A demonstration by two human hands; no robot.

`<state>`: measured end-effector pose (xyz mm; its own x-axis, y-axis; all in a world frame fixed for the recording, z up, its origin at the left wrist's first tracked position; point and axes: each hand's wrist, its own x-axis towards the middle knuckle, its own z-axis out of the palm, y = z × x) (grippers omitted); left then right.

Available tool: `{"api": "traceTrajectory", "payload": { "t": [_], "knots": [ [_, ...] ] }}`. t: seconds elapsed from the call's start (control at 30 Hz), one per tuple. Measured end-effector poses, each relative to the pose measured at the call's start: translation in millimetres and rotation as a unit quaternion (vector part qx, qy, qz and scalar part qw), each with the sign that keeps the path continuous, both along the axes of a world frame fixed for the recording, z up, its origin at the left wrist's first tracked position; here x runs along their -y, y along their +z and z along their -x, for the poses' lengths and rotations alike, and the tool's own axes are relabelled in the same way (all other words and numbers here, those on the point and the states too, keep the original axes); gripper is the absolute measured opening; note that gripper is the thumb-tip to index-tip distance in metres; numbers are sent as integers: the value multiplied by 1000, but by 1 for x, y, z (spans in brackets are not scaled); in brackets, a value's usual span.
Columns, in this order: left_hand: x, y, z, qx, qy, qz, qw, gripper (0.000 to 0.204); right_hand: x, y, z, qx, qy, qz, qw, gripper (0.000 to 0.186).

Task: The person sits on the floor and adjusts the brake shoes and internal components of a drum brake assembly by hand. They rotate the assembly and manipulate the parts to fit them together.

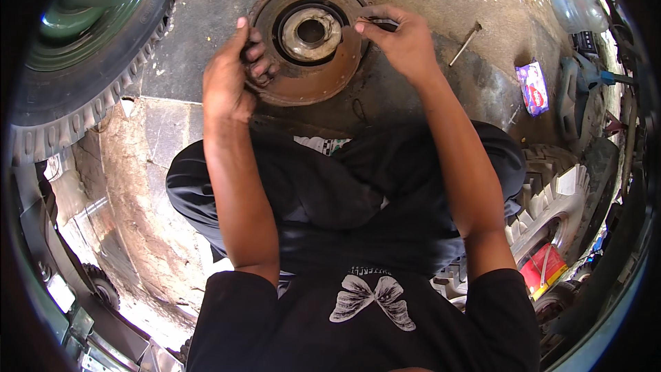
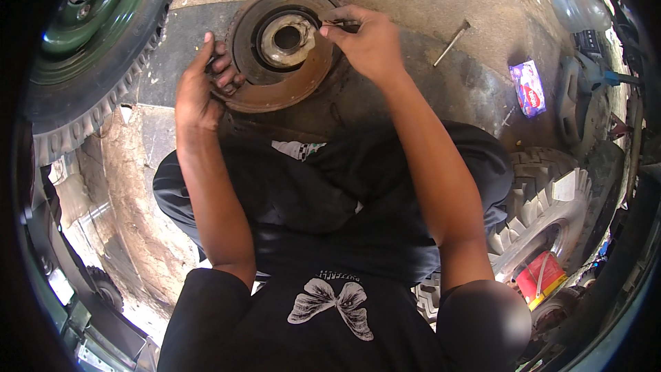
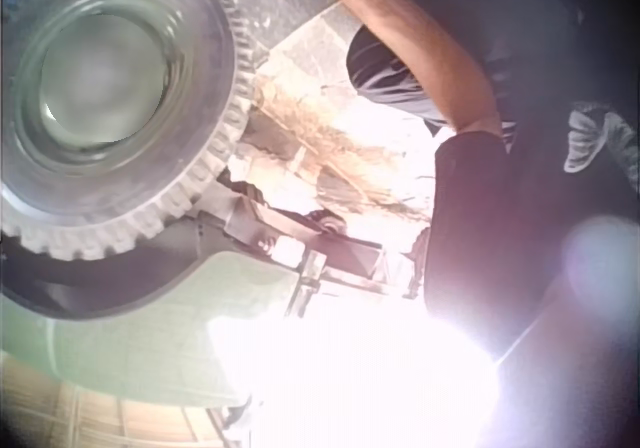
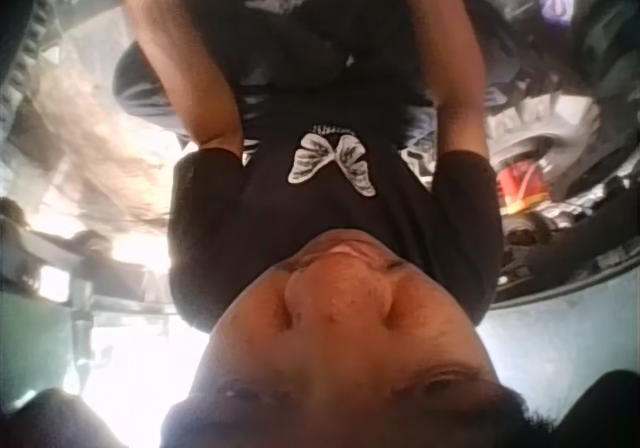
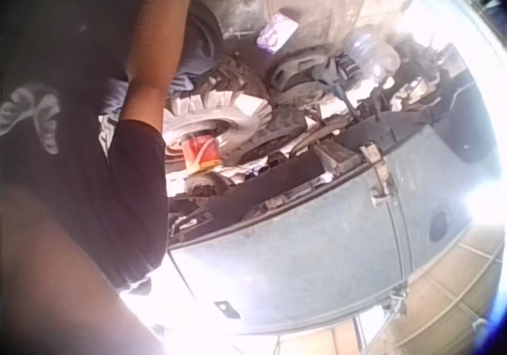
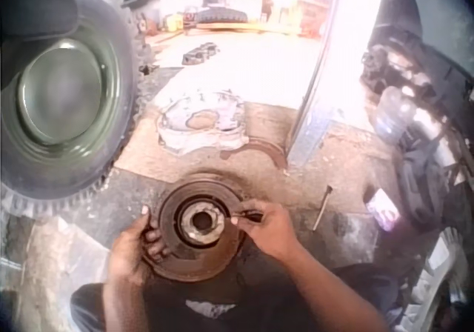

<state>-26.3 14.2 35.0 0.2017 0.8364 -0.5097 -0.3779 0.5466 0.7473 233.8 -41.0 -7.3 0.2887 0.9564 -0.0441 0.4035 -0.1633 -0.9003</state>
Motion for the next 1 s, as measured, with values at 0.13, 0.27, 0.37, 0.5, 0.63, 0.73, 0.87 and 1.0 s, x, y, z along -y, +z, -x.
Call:
{"api": "traceTrajectory", "payload": {
  "t": [0.13,0.27,0.37,0.5,0.63,0.73,0.87,1.0],
  "knots": [
    [5,5,9,72,10,19,997,25,4,13,10,81,64,1,995,26],
    [0,7,-2,135,31,52,989,23,6,-6,10,155,116,-99,976,21],
    [-7,1,6,182,-64,8,981,23,8,-14,18,192,119,-135,965,19],
    [-16,-8,23,293,-168,-50,940,21,8,-16,23,165,149,-116,968,20],
    [-4,3,15,201,-138,-165,956,68,11,-16,25,171,148,-82,971,24],
    [-5,6,-1,127,-160,-272,940,84,10,-15,25,134,152,-70,977,25],
    [5,14,-30,130,-195,-268,934,66,12,-22,28,93,116,-13,989,24],
    [-5,-5,-11,24,-193,-208,959,66,12,-30,34,32,117,8,993,26]
  ]
}}
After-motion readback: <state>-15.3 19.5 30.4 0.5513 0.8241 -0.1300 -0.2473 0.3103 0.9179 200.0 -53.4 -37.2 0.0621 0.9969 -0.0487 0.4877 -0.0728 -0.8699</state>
